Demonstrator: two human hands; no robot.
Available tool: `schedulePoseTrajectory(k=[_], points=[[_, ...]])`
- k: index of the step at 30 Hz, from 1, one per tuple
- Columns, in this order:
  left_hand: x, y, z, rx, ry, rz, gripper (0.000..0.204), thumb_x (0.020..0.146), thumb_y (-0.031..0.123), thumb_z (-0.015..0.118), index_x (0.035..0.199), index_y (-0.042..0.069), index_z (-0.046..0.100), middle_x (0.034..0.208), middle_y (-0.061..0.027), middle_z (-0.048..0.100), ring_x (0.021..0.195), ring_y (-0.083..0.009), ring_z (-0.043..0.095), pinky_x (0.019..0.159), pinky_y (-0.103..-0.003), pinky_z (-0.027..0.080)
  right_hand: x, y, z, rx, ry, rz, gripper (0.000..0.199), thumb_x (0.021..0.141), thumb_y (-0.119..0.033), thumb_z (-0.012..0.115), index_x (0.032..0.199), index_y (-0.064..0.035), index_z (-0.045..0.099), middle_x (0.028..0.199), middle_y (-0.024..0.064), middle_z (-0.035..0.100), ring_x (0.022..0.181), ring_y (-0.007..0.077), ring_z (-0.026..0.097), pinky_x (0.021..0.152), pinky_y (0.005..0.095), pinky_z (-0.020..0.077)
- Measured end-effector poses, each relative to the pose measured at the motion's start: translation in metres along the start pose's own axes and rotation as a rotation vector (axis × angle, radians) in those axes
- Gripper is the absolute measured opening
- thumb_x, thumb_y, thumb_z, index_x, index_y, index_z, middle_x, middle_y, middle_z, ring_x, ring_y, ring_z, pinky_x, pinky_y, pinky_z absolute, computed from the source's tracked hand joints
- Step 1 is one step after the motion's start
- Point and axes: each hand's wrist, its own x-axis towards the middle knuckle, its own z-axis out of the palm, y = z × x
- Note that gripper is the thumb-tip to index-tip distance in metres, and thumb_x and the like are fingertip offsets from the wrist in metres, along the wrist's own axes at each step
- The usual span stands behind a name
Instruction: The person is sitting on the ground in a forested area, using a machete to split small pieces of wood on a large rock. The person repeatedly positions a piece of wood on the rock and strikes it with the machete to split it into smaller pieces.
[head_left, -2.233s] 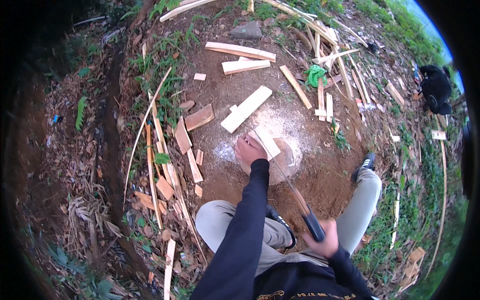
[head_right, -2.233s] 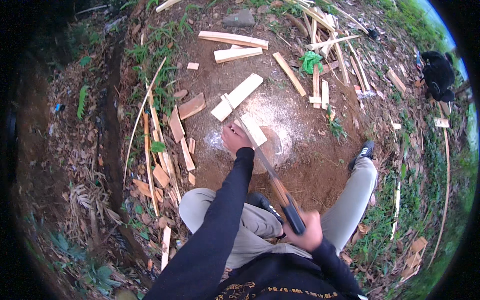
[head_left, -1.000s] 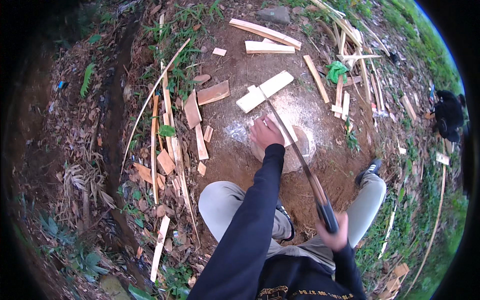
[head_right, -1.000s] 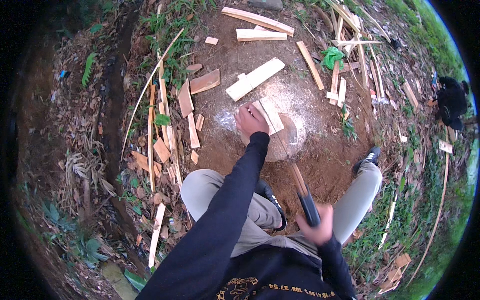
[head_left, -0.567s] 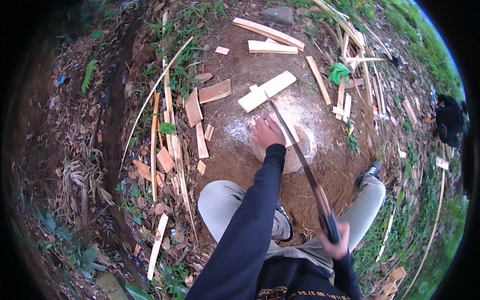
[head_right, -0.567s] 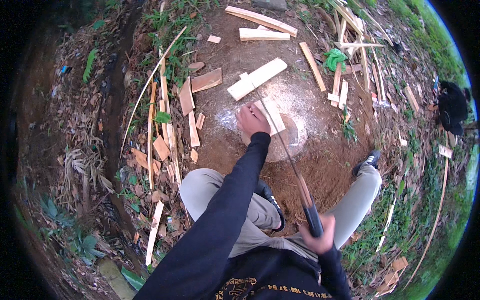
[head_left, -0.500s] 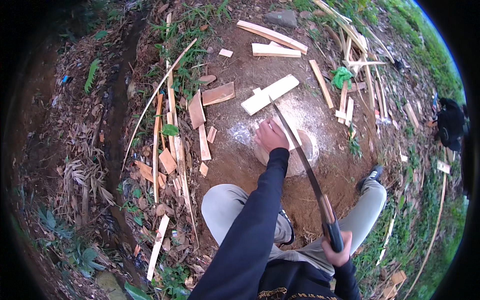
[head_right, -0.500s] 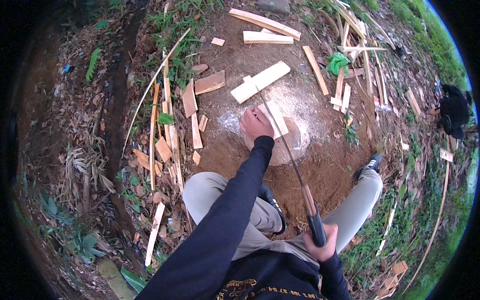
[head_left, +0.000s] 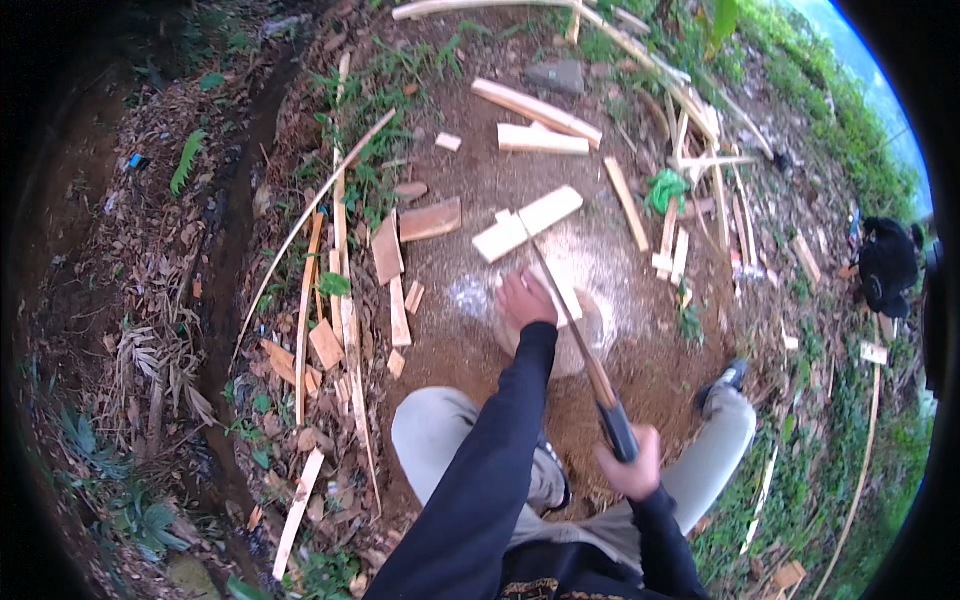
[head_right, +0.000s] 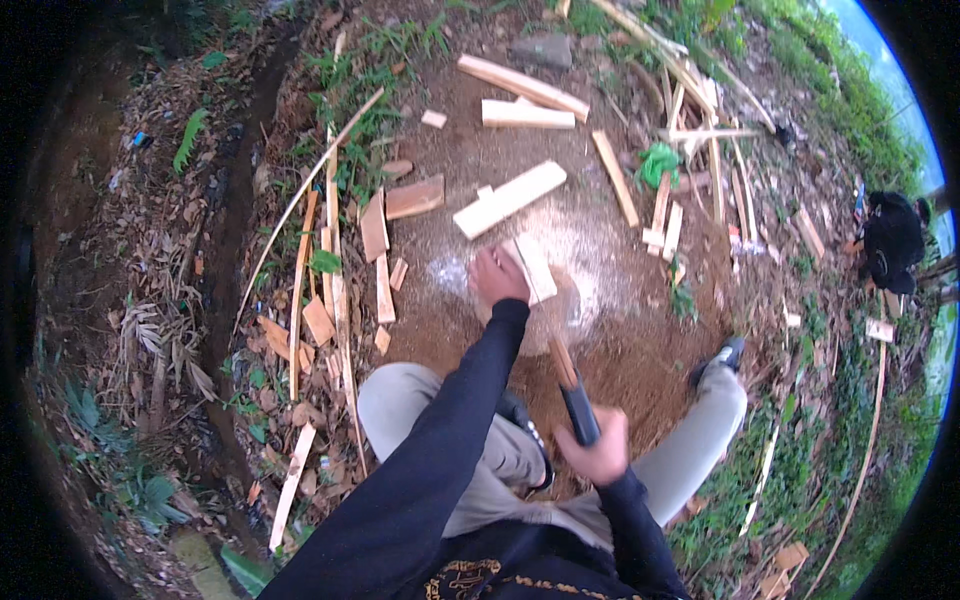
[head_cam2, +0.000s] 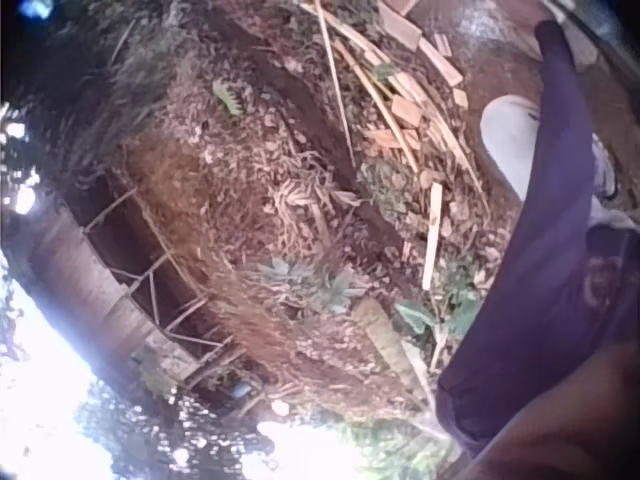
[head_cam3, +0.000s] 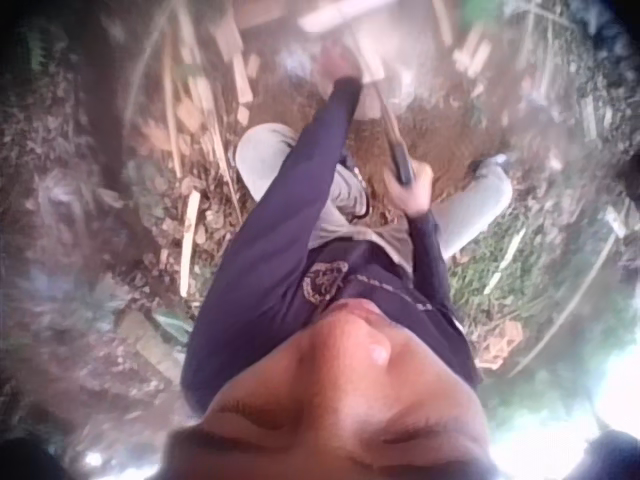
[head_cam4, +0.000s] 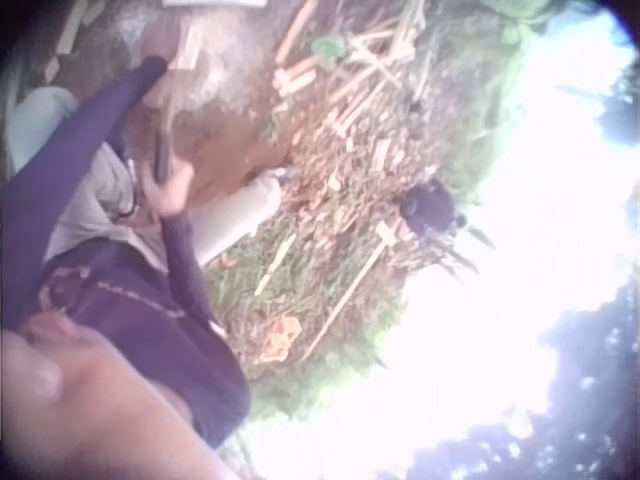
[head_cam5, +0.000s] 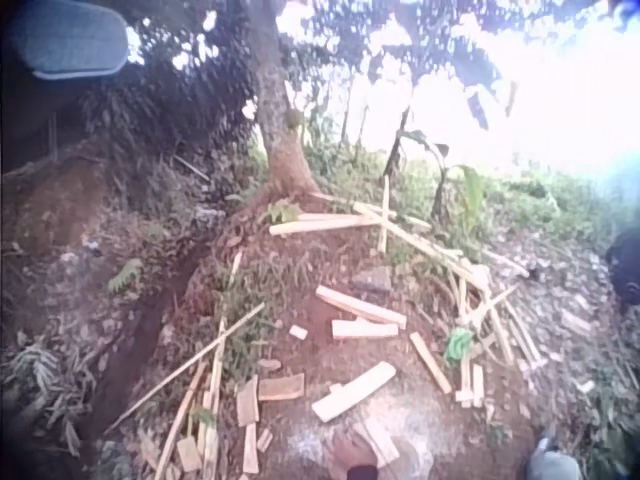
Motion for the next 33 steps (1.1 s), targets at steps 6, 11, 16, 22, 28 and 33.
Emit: schedulePoseTrajectory(k=[6,11,16,22,28,33], points=[[-0.006,-0.02,-0.001,0.057,0.003,-0.002,0.023,0.098,0.028,0.045,0.105,0.013,0.061,0.105,-0.0071,0.063,0.104,-0.0293,0.054,0.092,-0.049,0.034,0.014,-0.008,0.001,0.034,-0.044,-0.03,0.03,0.072,-0.009,0.072,0.058,-0.0046,0.047,0.05,0.0068,0.042,0.044,0.0133,0.042,0.046,0.0332,0.0382],[-0.01,-0.008,0.002,0.013,0.004,0.006,0.022,0.098,0.028,0.046,0.106,0.013,0.061,0.104,-0.0069,0.064,0.104,-0.0283,0.054,0.09,-0.048,0.034,-0.036,-0.013,-0.031,0.051,-0.043,0.107,0.025,0.071,-0.007,0.069,0.058,-0.0026,0.048,0.05,0.0029,0.042,0.048,0.0084,0.045,0.047,0.0304,0.0374],[-0.012,-0.012,-0.003,-0.009,-0.021,-0.003,0.021,0.097,0.028,0.047,0.101,0.012,0.06,0.103,-0.0083,0.064,0.104,-0.0304,0.054,0.091,-0.048,0.036,0.077,0.003,0.024,0.009,0.079,-0.025,0.03,0.071,-0.015,0.075,0.061,-0.0003,0.051,0.049,0.013,0.046,0.043,0.0241,0.048,0.047,0.0361,0.0398],[-0.015,-0.011,-0.005,0.054,-0.01,0.057,0.02,0.096,0.027,0.048,0.105,0.015,0.061,0.104,-0.0042,0.063,0.104,-0.0259,0.054,0.092,-0.045,0.033,-0.056,-0.055,-0.063,0.092,-0.081,0.197,0.014,0.07,-0.003,0.065,0.063,-0.0011,0.053,0.058,-0.0013,0.048,0.055,0.0053,0.043,0.052,0.0244,0.0383],[-0.01,-0.01,0.002,-0.054,0.0,-0.024,0.019,0.097,0.027,0.048,0.098,0.012,0.06,0.099,-0.0068,0.062,0.101,-0.0299,0.054,0.089,-0.049,0.034,0.081,-0.026,0.009,-0.066,0.1,-0.095,0.025,0.074,-0.011,0.073,0.065,-0.0021,0.052,0.054,-0.0001,0.046,0.051,0.0107,0.046,0.05,0.031,0.0404],[-0.014,-0.006,-0.003,-0.028,-0.048,0.024,0.015,0.096,0.025,0.05,0.099,0.015,0.06,0.102,-0.0054,0.063,0.1,-0.0264,0.054,0.093,-0.044,0.031,0.013,-0.083,-0.066,0.074,-0.126,0.355,0.022,0.075,0.004,0.061,0.059,-0.0048,0.048,0.052,-0.0016,0.05,0.042,0.0078,0.048,0.042,0.0232,0.0359]])
